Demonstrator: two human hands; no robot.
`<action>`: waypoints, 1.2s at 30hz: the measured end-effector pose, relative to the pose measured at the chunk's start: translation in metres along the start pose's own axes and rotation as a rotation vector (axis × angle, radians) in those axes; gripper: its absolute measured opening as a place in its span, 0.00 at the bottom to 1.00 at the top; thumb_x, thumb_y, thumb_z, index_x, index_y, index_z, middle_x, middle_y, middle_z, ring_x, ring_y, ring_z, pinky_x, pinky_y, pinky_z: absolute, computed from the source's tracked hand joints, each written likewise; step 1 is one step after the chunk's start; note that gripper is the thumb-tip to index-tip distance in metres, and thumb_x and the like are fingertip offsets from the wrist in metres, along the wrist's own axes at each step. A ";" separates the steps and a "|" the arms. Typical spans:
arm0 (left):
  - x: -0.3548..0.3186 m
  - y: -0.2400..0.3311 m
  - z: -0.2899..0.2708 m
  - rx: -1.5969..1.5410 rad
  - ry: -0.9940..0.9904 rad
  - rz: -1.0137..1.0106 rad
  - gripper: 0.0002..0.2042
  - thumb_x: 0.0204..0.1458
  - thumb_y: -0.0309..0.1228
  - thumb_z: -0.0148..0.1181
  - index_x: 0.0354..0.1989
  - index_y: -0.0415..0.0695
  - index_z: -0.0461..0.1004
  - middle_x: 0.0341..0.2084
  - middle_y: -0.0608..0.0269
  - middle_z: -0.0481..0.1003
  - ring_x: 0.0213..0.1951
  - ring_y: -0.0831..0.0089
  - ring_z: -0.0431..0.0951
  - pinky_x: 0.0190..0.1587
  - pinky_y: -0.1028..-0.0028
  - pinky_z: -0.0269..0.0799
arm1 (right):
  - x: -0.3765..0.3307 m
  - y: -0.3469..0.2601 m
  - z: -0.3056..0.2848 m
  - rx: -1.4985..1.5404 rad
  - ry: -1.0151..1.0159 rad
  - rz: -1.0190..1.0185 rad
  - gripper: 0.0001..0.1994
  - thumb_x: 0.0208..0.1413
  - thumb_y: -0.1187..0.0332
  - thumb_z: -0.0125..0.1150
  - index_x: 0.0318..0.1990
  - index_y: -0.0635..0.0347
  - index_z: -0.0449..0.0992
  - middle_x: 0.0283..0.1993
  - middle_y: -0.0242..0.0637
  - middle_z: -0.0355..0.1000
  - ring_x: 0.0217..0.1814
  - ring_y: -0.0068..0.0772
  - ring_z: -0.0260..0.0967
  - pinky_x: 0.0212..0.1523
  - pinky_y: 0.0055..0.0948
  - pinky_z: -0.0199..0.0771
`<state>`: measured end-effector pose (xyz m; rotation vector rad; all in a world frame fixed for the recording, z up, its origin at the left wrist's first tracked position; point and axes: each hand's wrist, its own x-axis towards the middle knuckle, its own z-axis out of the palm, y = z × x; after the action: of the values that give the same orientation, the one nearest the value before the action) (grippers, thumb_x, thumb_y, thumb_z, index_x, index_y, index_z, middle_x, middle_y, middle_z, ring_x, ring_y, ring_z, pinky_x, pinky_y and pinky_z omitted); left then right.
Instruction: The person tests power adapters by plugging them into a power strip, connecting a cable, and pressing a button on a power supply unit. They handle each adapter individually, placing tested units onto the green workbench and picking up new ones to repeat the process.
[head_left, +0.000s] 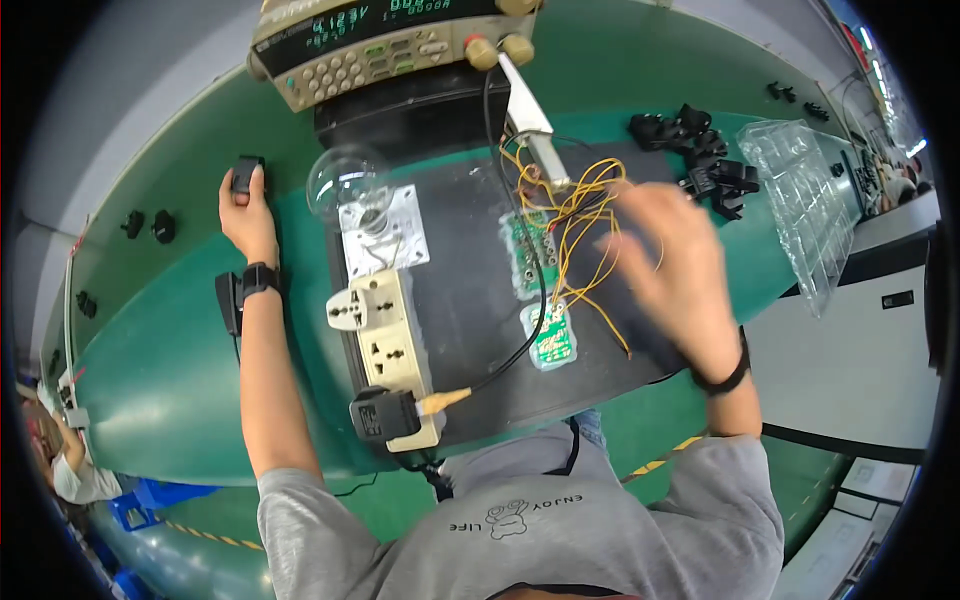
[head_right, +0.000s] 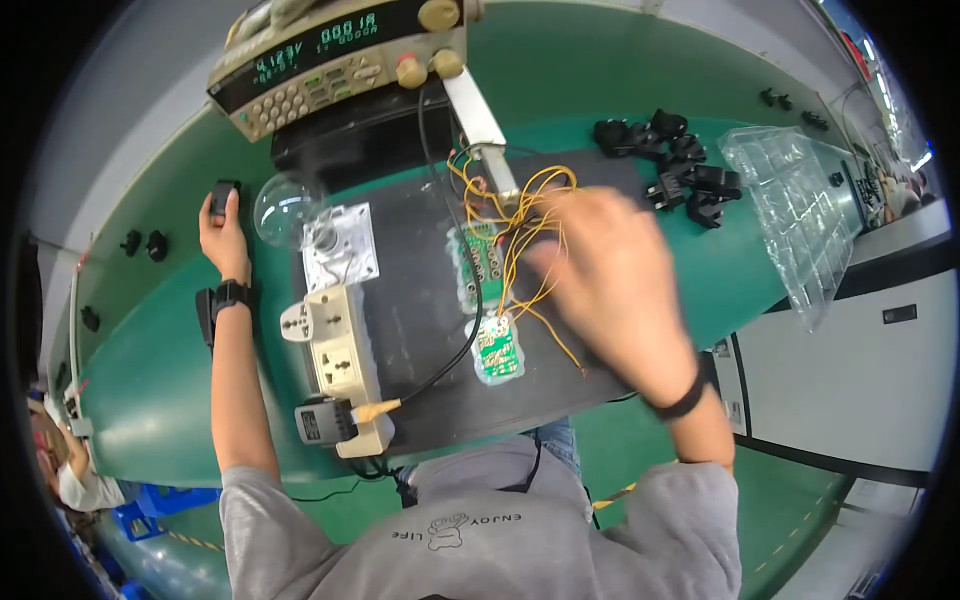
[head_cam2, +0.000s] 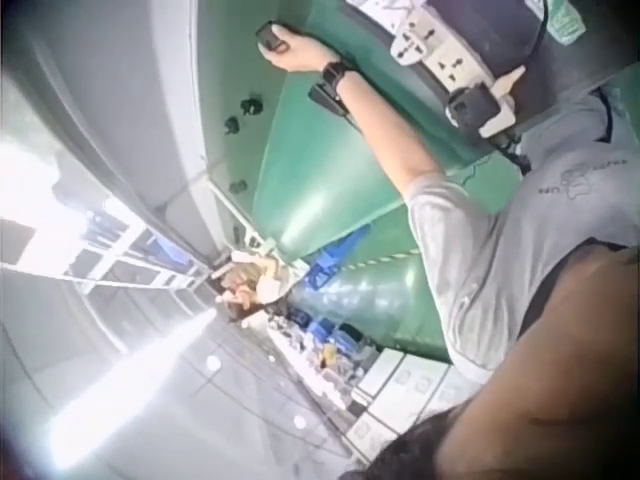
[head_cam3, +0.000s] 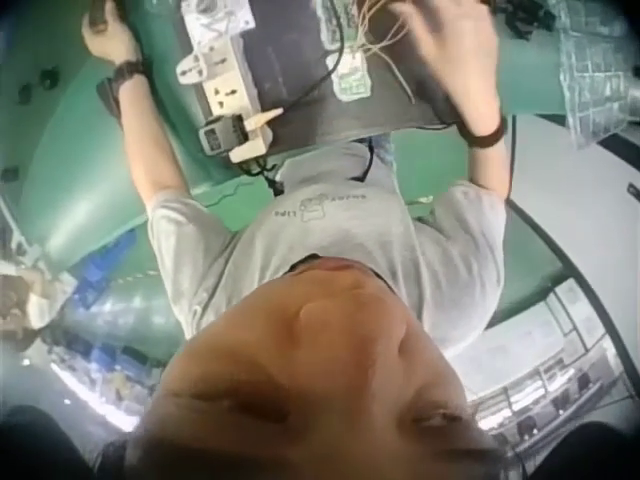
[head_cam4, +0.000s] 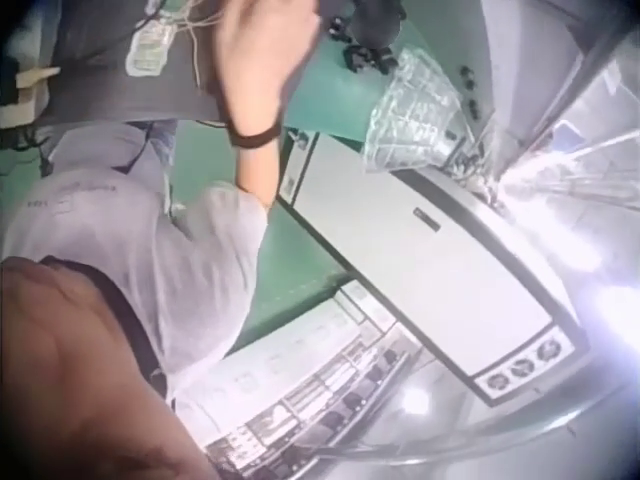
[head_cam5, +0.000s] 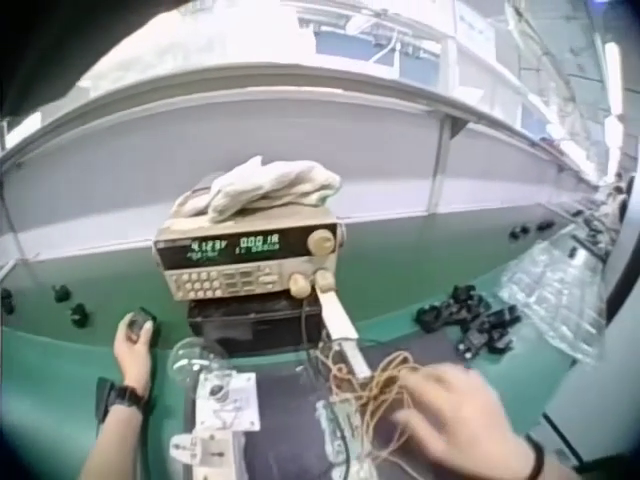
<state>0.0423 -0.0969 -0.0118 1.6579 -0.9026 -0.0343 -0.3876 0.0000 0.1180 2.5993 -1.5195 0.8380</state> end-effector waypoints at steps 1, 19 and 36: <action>0.000 0.004 0.005 -0.053 -0.030 -0.038 0.27 0.47 0.38 0.66 0.53 0.37 0.67 0.21 0.72 0.66 0.24 0.82 0.63 0.30 0.81 0.63 | -0.004 0.036 -0.006 -0.134 0.099 0.090 0.20 0.42 0.73 0.64 0.47 0.61 0.72 0.42 0.40 0.70 0.38 0.39 0.68 0.38 0.31 0.69; -0.034 0.004 -0.014 -0.445 0.011 -0.099 0.19 0.53 0.28 0.56 0.52 0.38 0.61 0.34 0.64 0.71 0.34 0.78 0.71 0.35 0.80 0.67 | -0.041 0.169 -0.020 0.134 -0.107 0.450 0.26 0.42 0.82 0.60 0.53 0.58 0.65 0.46 0.39 0.68 0.39 0.29 0.71 0.34 0.26 0.72; -0.079 0.030 -0.043 -0.505 -0.127 -0.192 0.22 0.50 0.27 0.59 0.52 0.39 0.60 0.37 0.62 0.67 0.32 0.78 0.69 0.32 0.78 0.69 | 0.038 -0.061 0.031 0.742 -0.467 -0.172 0.31 0.52 0.75 0.56 0.64 0.62 0.53 0.62 0.45 0.56 0.63 0.36 0.56 0.56 0.28 0.59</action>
<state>-0.0087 -0.0169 -0.0070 1.2695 -0.7482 -0.4666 -0.3098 -0.0065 0.1233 3.6140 -1.1647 0.9642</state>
